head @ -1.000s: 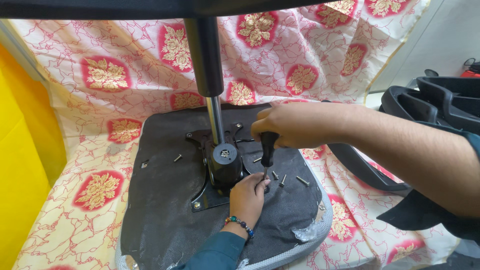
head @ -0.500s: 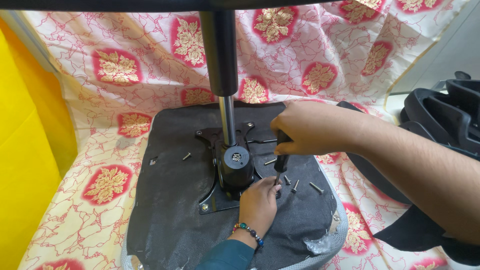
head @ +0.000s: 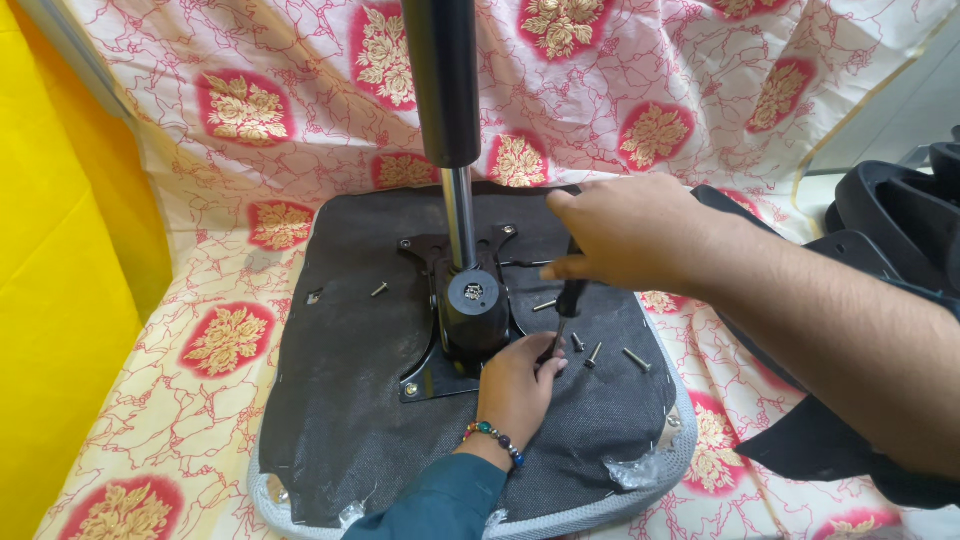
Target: The person uses a T-handle Allen key to tighten multiple screws on the underside of an office chair base. They systematically work through several screw holes, rotating the tool to secure the base plate to the central column.
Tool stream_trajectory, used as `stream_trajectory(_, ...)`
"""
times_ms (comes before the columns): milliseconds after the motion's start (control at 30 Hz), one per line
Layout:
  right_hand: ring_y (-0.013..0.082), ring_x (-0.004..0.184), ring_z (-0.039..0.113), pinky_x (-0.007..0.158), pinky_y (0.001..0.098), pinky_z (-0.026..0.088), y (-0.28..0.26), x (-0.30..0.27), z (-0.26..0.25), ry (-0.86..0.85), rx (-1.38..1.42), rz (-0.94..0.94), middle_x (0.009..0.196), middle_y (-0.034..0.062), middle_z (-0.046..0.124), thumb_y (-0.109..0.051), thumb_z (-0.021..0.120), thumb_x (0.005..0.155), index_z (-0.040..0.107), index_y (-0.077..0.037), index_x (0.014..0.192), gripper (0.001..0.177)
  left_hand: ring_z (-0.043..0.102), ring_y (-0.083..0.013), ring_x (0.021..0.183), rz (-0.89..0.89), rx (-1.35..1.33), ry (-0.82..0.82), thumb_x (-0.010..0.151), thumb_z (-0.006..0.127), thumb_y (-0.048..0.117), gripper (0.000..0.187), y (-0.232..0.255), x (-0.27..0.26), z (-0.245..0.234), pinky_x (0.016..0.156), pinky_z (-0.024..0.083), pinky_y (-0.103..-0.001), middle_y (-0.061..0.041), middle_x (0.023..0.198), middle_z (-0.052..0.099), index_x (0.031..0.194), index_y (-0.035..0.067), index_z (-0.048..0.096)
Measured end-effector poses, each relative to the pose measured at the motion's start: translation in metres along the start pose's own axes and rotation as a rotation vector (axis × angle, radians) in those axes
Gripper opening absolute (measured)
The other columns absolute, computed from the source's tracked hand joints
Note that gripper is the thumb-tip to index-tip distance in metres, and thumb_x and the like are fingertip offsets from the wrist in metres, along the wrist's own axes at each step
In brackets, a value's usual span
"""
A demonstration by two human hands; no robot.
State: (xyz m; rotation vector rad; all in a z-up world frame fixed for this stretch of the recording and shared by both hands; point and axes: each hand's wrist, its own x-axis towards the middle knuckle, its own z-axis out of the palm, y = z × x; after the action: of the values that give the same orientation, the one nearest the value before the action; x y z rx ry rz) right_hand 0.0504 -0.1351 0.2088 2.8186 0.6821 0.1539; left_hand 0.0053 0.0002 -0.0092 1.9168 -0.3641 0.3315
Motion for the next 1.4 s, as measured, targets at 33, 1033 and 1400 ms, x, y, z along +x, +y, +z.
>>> stream_trajectory(33, 0.0382, 0.094, 0.068, 0.074, 0.0511, 0.055, 0.008, 0.002, -0.001, 0.007, 0.109, -0.167, 0.1, 0.0162, 0.068, -0.056, 0.074, 0.083, 0.063, -0.008, 0.117, 0.06, 0.077, -0.0245, 0.085, -0.026, 0.004, -0.011, 0.086, 0.071, 0.012, 0.021, -0.001, 0.0, 0.001, 0.076, 0.06, -0.034, -0.009, 0.096, 0.077, 0.106, 0.007, 0.073)
stream_trajectory(1033, 0.0377, 0.08, 0.071, 0.073, 0.0488, 0.058, -0.018, -0.024, -0.002, 0.079, 0.061, -0.01, 0.081, 0.0176, 0.072, -0.049, 0.068, 0.084, 0.075, -0.004, 0.082, 0.045, 0.071, -0.0273, 0.086, 0.188, 0.284, 0.058, 0.086, 0.071, 0.007, 0.018, -0.008, -0.005, 0.008, 0.076, 0.056, -0.04, -0.007, 0.088, 0.071, 0.103, 0.009, 0.065)
stream_trajectory(1400, 0.0246, 0.067, 0.075, 0.061, 0.0397, 0.058, 0.014, -0.078, 0.03, 0.118, 0.73, 0.32, 0.084, 0.0107, 0.075, -0.043, 0.083, 0.081, 0.057, -0.013, 0.115, 0.052, 0.075, -0.0239, 0.09, -0.045, 0.278, -0.03, 0.08, 0.077, 0.007, 0.023, 0.008, -0.001, 0.006, 0.079, 0.059, -0.035, -0.009, 0.098, 0.075, 0.102, 0.01, 0.072)
